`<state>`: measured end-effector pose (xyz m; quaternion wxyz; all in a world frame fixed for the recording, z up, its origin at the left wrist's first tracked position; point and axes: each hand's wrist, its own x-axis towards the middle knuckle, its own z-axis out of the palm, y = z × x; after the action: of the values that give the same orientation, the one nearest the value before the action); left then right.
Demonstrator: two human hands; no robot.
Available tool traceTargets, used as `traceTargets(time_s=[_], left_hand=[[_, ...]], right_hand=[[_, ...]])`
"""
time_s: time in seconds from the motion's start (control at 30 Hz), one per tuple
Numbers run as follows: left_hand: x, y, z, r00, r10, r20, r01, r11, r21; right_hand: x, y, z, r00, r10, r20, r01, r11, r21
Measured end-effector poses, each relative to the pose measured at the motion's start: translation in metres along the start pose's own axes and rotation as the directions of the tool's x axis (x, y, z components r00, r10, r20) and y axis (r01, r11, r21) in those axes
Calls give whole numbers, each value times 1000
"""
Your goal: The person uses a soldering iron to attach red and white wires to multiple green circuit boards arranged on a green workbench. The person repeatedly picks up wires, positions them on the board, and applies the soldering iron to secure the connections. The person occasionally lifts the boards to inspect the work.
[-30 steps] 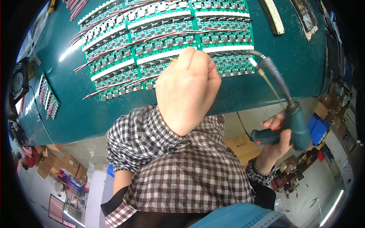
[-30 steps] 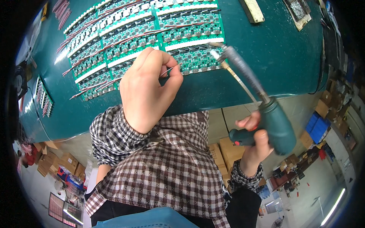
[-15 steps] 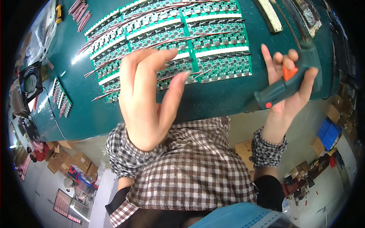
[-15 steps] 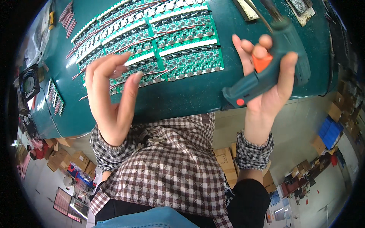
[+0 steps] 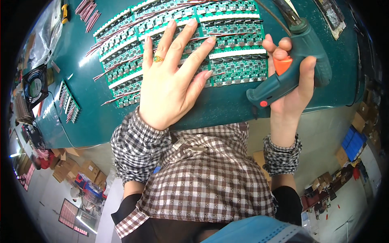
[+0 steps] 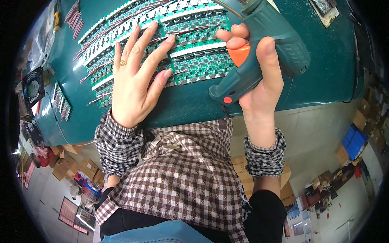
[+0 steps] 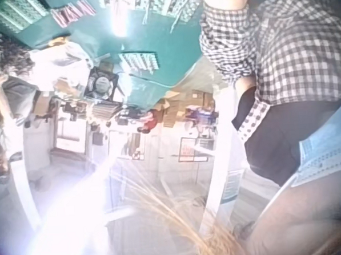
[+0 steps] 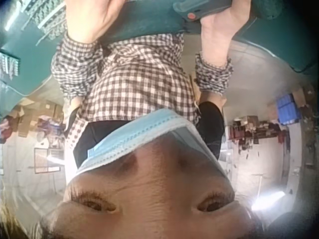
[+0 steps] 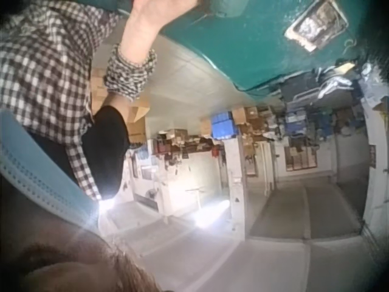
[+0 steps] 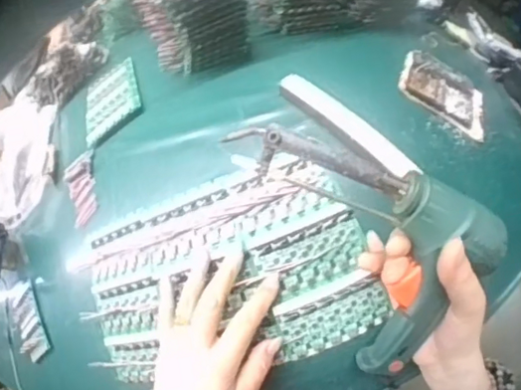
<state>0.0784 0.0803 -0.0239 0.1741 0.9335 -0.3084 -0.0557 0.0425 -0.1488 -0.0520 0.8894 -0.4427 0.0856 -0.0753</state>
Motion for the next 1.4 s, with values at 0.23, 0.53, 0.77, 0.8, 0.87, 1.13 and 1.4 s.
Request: traceTargets(time_s=[0.23, 0.53, 0.77, 0.8, 0.87, 1.13, 1.4], left_hand=[[-9, -7, -2, 994, 25, -103, -27, 999, -18], [-30, 12, 20, 951, 185, -246, -203, 978, -51], [-30, 16, 18, 959, 154, -239, -173, 983, -62], [-30, 17, 17, 962, 145, -231, -163, 985, -63], [-29, 17, 16, 965, 135, -225, -157, 984, -82], [-32, 19, 17, 972, 101, -210, -128, 985, -119], [-33, 22, 16, 976, 89, -200, -111, 988, -105]], right_hand=[[-3, 3, 9, 999, -17, -35, 16, 1000, -10], [-16, -17, -19, 995, -46, -94, 61, 984, 167], [-17, -15, -25, 996, -49, -80, 62, 985, 164], [-17, -15, -26, 997, -52, -61, 61, 983, 170], [-17, -14, -27, 998, -59, -29, 63, 982, 181], [-18, -12, -22, 998, -64, -17, 65, 995, 70], [-21, -7, -15, 999, -32, -20, 32, 999, -13]])
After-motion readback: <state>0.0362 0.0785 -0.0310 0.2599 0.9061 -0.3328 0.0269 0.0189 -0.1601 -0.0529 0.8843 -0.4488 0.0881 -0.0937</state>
